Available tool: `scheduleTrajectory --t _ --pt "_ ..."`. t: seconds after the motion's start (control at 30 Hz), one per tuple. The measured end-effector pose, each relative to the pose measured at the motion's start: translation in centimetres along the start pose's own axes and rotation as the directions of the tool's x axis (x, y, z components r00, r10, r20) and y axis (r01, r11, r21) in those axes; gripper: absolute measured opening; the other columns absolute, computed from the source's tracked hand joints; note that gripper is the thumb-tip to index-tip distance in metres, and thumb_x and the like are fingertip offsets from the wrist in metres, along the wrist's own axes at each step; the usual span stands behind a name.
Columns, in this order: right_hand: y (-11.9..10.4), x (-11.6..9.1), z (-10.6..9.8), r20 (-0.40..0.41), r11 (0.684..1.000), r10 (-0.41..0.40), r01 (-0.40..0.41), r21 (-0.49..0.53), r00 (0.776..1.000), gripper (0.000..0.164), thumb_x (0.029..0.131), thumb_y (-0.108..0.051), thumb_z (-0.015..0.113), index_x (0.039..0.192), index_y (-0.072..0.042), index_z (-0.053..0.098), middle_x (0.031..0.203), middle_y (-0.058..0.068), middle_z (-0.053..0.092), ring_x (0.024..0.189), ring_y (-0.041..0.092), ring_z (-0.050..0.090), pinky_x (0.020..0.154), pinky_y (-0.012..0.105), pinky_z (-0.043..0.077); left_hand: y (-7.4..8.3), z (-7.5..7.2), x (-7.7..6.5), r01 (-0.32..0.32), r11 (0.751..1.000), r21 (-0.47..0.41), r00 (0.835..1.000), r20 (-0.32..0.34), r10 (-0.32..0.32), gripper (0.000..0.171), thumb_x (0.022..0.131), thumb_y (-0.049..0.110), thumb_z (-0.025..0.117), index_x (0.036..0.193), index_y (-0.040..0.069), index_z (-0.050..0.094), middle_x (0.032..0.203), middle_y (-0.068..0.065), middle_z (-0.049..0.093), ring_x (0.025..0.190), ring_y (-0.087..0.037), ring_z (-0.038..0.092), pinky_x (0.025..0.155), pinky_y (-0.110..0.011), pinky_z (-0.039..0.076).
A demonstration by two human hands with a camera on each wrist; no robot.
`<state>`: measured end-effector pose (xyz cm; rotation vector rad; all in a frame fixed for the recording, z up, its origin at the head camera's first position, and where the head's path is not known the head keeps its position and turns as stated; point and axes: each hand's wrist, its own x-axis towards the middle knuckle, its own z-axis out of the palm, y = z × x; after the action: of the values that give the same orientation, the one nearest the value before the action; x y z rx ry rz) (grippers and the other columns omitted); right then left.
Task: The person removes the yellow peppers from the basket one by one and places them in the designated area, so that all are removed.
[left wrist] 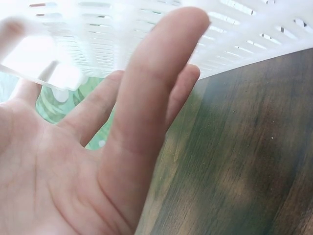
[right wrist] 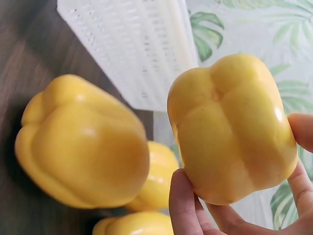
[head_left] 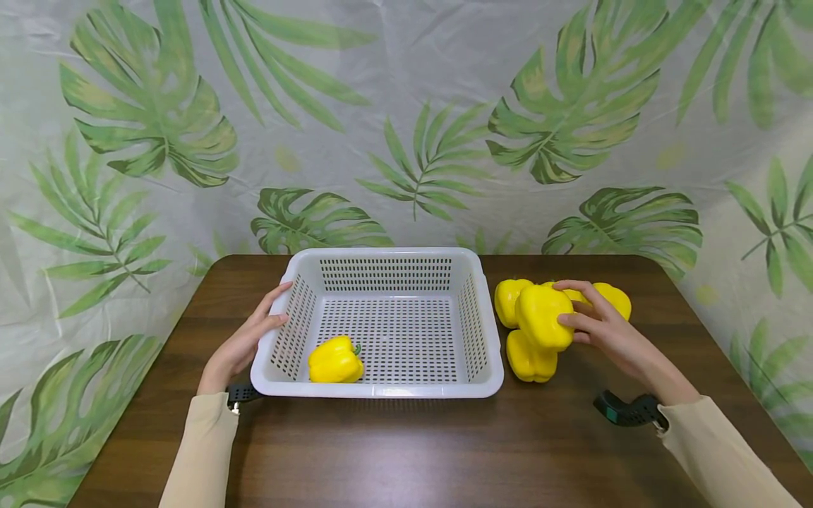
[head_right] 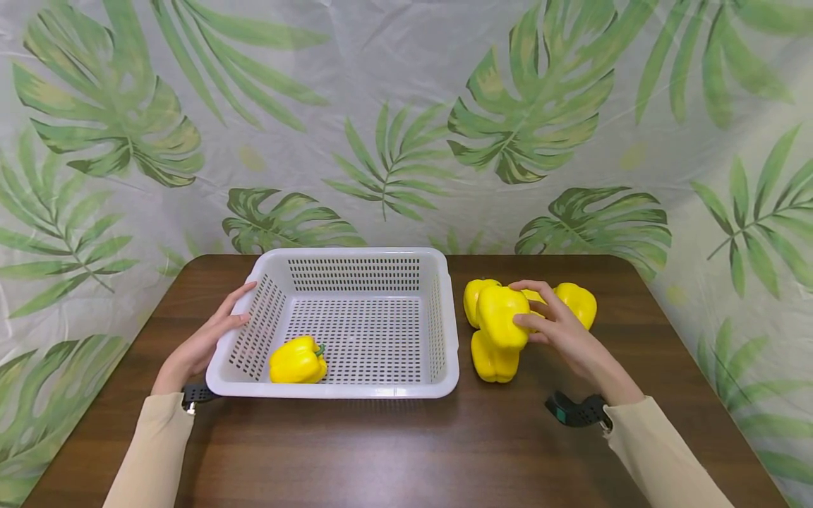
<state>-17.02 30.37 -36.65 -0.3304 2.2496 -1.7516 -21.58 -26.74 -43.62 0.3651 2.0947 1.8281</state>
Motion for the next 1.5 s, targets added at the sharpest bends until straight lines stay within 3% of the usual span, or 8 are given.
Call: scheduleTrajectory --t 0.2,0.53,1.13,1.3,1.5 --pt "1.2 -0.8 -1.0 -0.015 1.0 -0.017 0.018 0.016 1.0 0.042 0.101 -0.01 0.046 0.139 -0.025 0.034 0.14 0.008 0.025 0.105 0.009 0.053 0.079 0.026 0.05 0.0 0.0 0.0 -0.003 1.0 0.0 1.0 -0.002 0.003 0.062 0.101 0.022 0.042 0.152 0.031 0.008 0.153 -0.022 0.007 0.121 -0.057 0.034 0.079 -0.06 0.049" --pt "3.0 -2.1 -2.5 -0.055 0.997 -0.038 0.041 0.06 0.998 0.044 0.1 -0.004 0.043 0.139 -0.023 0.036 0.131 0.007 0.025 0.098 0.01 0.054 0.075 0.027 0.051 -0.1 0.0 0.0 -0.008 1.0 -0.009 1.0 0.0 0.008 0.062 0.101 0.022 0.042 0.152 0.031 0.008 0.153 -0.022 0.007 0.121 -0.057 0.034 0.079 -0.06 0.049" --pt "6.3 -4.1 -4.0 -0.064 0.999 0.033 -0.032 0.018 0.997 0.043 0.101 -0.009 0.046 0.14 -0.024 0.036 0.123 -0.001 0.039 0.097 0.007 0.054 0.077 0.021 0.047 -0.1 -0.1 0.0 -0.011 1.0 -0.009 1.0 0.003 0.011 0.062 0.101 0.021 0.042 0.152 0.03 0.009 0.153 -0.022 0.007 0.121 -0.057 0.034 0.079 -0.06 0.049" --pt "6.9 -4.2 -4.0 -0.086 0.995 0.091 -0.095 -0.038 0.992 0.042 0.101 -0.014 0.047 0.139 -0.026 0.035 0.134 0.009 0.029 0.1 0.001 0.052 0.078 0.02 0.046 -0.1 0.0 0.0 -0.009 1.0 -0.017 1.0 0.005 0.009 0.062 0.101 0.021 0.042 0.152 0.03 0.008 0.153 -0.022 0.007 0.121 -0.057 0.034 0.079 -0.06 0.049" --pt "7.6 -4.1 -4.0 -0.082 0.993 0.113 -0.117 -0.037 0.99 0.041 0.101 -0.016 0.047 0.139 -0.025 0.034 0.142 0.022 0.015 0.101 -0.002 0.049 0.079 0.021 0.046 -0.1 0.0 0.1 -0.009 1.0 -0.019 1.0 -0.002 0.009 0.063 0.1 0.021 0.042 0.152 0.03 0.009 0.153 -0.022 0.007 0.121 -0.057 0.034 0.079 -0.06 0.049"
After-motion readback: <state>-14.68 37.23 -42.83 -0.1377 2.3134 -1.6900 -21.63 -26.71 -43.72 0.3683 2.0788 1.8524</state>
